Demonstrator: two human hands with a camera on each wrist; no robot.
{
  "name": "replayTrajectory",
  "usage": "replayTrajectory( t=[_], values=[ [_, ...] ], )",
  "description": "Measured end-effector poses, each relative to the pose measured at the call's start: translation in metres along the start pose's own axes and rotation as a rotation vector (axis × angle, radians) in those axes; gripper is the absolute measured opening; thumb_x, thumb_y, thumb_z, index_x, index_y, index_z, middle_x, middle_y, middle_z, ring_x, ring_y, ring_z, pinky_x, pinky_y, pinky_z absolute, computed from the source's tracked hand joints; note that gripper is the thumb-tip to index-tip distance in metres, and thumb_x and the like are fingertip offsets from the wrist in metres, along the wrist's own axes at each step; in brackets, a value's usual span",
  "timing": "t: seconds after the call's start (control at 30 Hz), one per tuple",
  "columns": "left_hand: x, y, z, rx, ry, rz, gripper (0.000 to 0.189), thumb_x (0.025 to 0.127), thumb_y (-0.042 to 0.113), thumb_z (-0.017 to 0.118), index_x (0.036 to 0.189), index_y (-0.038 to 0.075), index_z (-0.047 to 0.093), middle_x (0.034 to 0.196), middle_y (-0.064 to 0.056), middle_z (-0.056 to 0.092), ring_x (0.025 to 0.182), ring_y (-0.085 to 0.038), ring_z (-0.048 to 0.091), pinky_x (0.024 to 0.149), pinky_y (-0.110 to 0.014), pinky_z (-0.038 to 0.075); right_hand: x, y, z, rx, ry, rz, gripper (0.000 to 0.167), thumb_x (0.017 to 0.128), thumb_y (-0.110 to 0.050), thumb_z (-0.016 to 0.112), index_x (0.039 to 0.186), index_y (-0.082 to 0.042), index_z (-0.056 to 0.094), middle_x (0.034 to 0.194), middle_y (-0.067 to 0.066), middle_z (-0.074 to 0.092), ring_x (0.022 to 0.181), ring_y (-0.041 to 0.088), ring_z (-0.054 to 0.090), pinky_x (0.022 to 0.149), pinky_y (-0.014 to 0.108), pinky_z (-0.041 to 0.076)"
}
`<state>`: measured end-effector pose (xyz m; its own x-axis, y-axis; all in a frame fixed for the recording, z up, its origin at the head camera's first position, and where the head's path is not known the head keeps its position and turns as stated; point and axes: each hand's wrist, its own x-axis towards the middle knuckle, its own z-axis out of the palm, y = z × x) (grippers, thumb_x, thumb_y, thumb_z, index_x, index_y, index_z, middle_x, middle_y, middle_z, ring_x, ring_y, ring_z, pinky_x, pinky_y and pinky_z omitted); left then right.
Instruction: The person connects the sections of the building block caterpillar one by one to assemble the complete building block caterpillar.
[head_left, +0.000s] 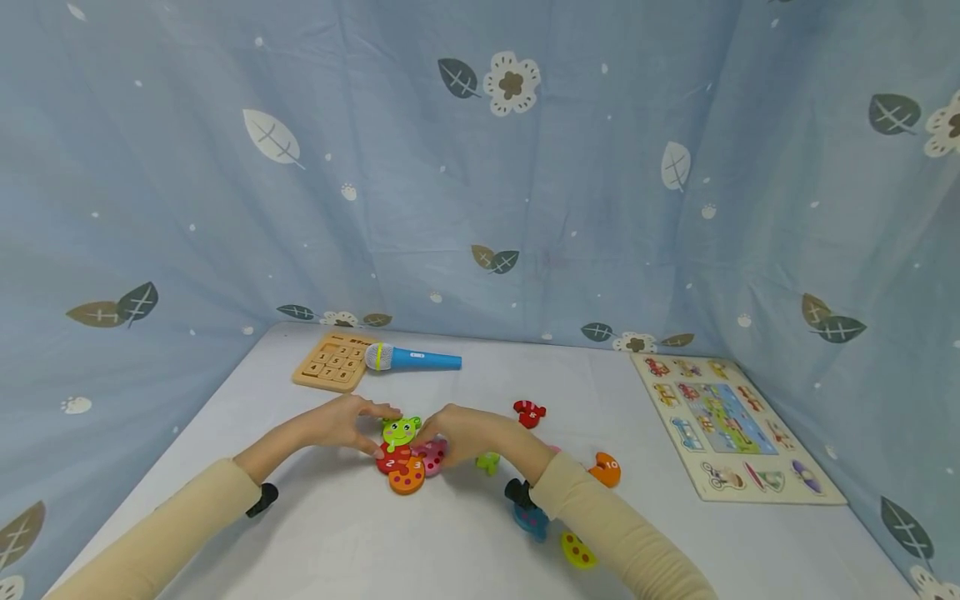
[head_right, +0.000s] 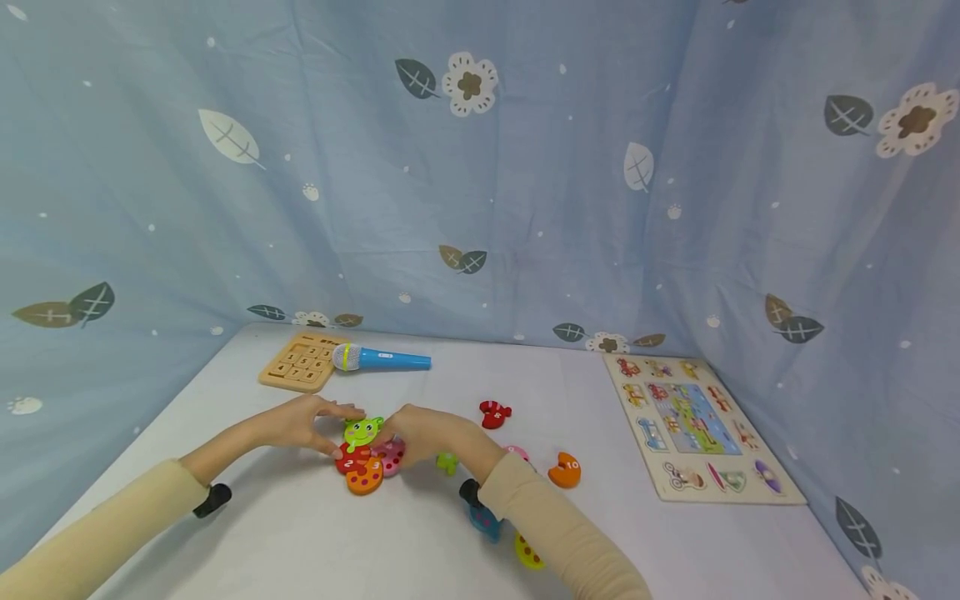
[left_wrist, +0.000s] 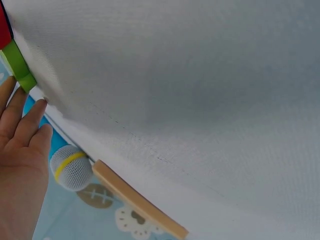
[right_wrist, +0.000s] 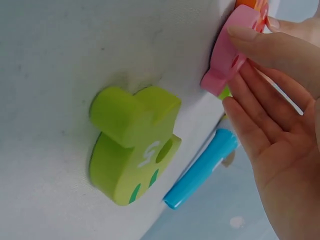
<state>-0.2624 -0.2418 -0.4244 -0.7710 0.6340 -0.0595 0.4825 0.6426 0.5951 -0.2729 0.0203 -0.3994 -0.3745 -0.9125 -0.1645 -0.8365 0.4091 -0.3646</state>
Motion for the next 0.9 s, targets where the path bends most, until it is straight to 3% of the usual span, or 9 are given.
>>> replayTrajectory(
  t=[0.4,0.63,0.9],
  values=[
    [-0.001,-0.003,0.002,-0.009,0.004,0.017,0.067,0.077,0.038,0.080,0.133,0.008,0.059,0.138,-0.012,0.054,0.130,-0.038,0.045,0.104,-0.058,0.037,0.002,-0.001,0.003,-0.018,-0.008,0.027,0.046,0.081,-0.012,0.079,0.125,-0.014,0.066,0.124,-0.004,0.064,0.115,0.007,0.057,0.095,0.016,0.045],
    [-0.005,-0.001,0.002,0.026,0.024,0.004,0.066,0.079,0.038,0.079,0.133,0.008,0.058,0.139,-0.017,0.052,0.129,-0.042,0.043,0.103,-0.060,0.036,-0.005,0.002,0.006,0.033,0.048,0.029,0.049,0.082,-0.013,0.078,0.129,-0.012,0.063,0.127,-0.003,0.063,0.118,0.008,0.056,0.096,0.018,0.045],
    [-0.011,0.006,0.009,0.050,0.092,0.017,0.067,0.079,0.039,0.079,0.133,0.006,0.058,0.138,-0.017,0.052,0.129,-0.041,0.044,0.103,-0.060,0.036,-0.019,0.004,0.008,0.075,0.132,0.019,0.047,0.085,-0.018,0.076,0.129,-0.011,0.063,0.123,-0.003,0.065,0.113,0.006,0.059,0.095,0.020,0.046]
  ],
)
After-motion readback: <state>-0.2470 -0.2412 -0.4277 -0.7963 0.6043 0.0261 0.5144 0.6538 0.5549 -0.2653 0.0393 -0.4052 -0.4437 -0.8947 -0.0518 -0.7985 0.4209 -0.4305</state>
